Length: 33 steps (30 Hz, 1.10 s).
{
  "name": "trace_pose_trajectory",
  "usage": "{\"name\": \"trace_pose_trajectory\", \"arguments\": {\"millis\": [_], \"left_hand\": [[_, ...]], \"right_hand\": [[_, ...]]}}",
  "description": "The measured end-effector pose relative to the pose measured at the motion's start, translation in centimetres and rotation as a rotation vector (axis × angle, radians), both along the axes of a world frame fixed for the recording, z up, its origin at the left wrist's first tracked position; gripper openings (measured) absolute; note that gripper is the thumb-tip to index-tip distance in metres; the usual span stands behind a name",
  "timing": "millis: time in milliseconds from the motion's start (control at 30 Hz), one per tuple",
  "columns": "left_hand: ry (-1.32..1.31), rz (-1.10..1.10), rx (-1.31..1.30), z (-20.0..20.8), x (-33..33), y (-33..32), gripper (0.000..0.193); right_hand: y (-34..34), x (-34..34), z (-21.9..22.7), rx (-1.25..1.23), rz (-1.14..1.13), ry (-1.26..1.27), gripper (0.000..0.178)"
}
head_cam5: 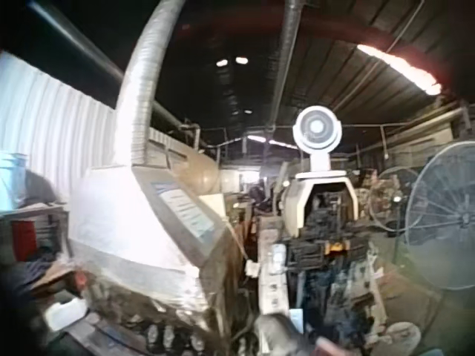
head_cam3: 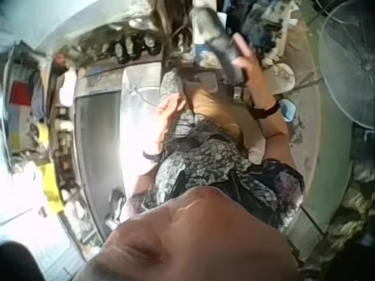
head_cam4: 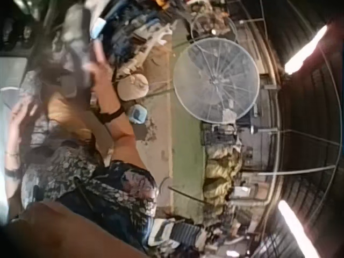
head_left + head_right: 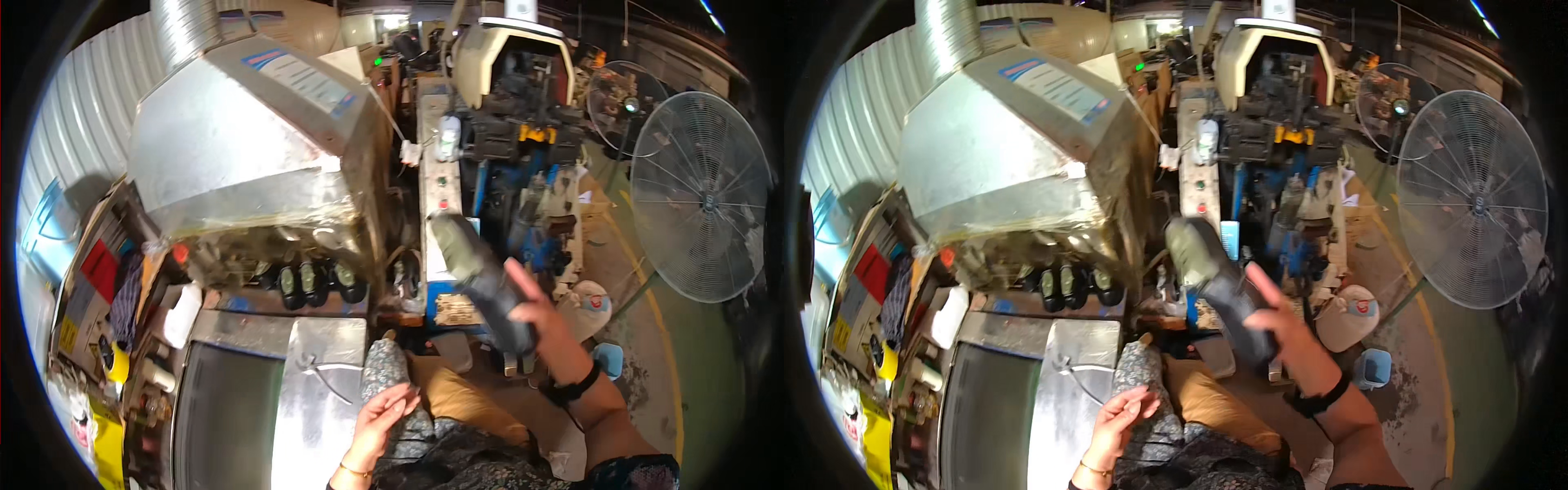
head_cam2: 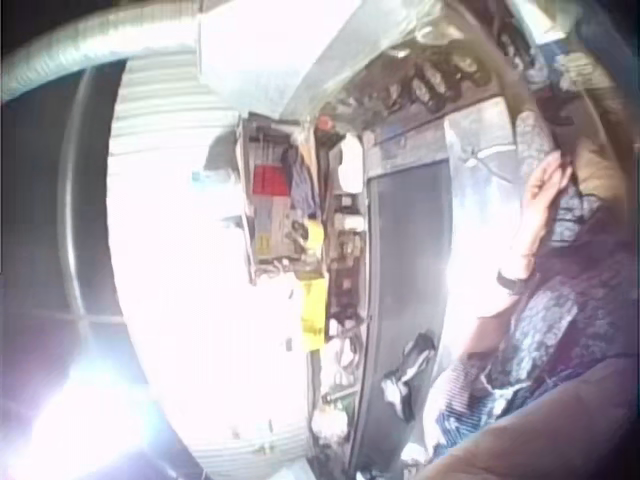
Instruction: The person picks up a shoe from a machine, presses the sole onto it by hand, and places it on a conveyor belt. They then pick up a shoe last, insert it into a shoe upper, and place the assembly into a heating machine.
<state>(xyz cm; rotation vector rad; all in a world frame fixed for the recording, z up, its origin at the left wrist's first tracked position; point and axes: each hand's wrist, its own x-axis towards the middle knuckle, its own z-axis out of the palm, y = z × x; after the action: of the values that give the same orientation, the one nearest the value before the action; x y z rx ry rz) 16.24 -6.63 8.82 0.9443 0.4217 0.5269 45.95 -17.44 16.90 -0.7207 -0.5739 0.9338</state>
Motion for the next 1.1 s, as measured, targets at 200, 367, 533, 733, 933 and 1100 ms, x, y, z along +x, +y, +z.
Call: {"name": "trace_pose_trajectory", "arguments": {"millis": [200, 367, 533, 733, 933, 1100], "left_hand": [[0.198, 0.183, -0.201, -4.1, -0.2, -2.1, 0.026], [0.339, 0.228, -0.035, -4.0, -1.7, -1.6, 0.021], [0.418, 0.270, -0.093, -1.1, -1.6, -2.9, 0.025], [0.331, 0.221, 0.058, -3.6, -0.3, -4.2, 0.016], [0.403, 0.073, 0.203, -7.2, -1.7, -3.9, 0.021], [0.498, 0.116, 0.402, -4.7, -4.6, -3.3, 0.023]], "right_hand": [[-3.4, 14.5, 4.2, 0.028, -0.447, -0.340, 0.086], [-0.9, 25.0, 5.6, -0.498, -1.069, -1.431, 0.075], [1.4, 28.3, 5.1, -0.898, -0.894, -1.349, 0.071], [3.0, 25.8, 4.7, -1.134, -0.775, -1.677, 0.061], [2.5, 21.3, 3.8, -1.057, -0.891, -1.760, 0.070], [2.1, 22.1, 3.1, -0.946, -0.918, -1.790, 0.050]]}}
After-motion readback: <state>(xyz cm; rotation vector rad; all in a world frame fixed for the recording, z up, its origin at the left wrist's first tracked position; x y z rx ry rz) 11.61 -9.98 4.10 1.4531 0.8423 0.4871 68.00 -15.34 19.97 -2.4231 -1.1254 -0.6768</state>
